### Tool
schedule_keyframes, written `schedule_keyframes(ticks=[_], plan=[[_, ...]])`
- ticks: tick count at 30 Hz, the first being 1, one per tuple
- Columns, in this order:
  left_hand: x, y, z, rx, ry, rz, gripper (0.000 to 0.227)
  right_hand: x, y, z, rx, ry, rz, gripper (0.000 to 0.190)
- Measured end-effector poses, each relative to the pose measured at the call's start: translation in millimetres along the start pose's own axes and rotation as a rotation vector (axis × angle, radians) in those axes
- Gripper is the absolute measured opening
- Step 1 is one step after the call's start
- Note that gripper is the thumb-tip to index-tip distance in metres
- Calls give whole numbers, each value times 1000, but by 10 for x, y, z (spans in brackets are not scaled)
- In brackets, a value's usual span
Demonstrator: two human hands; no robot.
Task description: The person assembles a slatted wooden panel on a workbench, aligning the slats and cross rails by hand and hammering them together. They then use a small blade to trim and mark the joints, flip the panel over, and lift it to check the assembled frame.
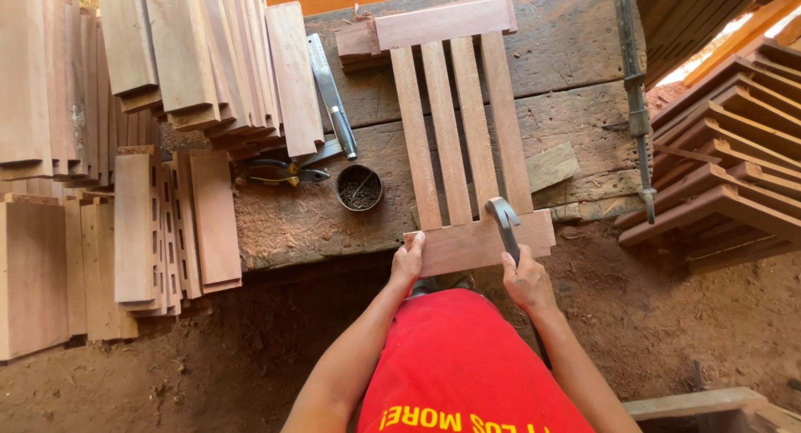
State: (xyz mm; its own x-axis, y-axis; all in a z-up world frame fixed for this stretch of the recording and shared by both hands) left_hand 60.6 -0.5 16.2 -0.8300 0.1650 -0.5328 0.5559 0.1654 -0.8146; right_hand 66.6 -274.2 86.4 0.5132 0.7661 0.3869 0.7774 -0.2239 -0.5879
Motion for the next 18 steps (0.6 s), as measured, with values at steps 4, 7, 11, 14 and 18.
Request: schedule_keyframes(ticks=[4,7,11,14,18], plan=[[104,91,35,16,-82,4,93,-89,-178,-173,-10,249,36,34],[173,158,3,-16,-187,2,90,-471,-224,-86,-117,406,59,33],[251,166,-244,-195,-107,99,77,-990,-532,-175,-210,614,121,21],[-521,-454,-508,-418,163,624,54,-1309,-689,-114,-215,720,167,21],[-933,-814,248,-100,948,1122,81,-1548,-820,-28,-228,735,308,22]])
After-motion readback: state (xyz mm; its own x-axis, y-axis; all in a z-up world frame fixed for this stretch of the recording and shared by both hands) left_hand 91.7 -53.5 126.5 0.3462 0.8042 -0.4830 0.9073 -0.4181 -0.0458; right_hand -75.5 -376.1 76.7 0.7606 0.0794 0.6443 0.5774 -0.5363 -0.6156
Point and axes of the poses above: each hand's wrist, its own y-axis towards the middle knuckle, its own z-axis out of the palm, x = y × z, the point moved 7 cm from there along y, towards the middle knuckle, and after that the axes turned 1 degree about z, right-handed, at the moved point
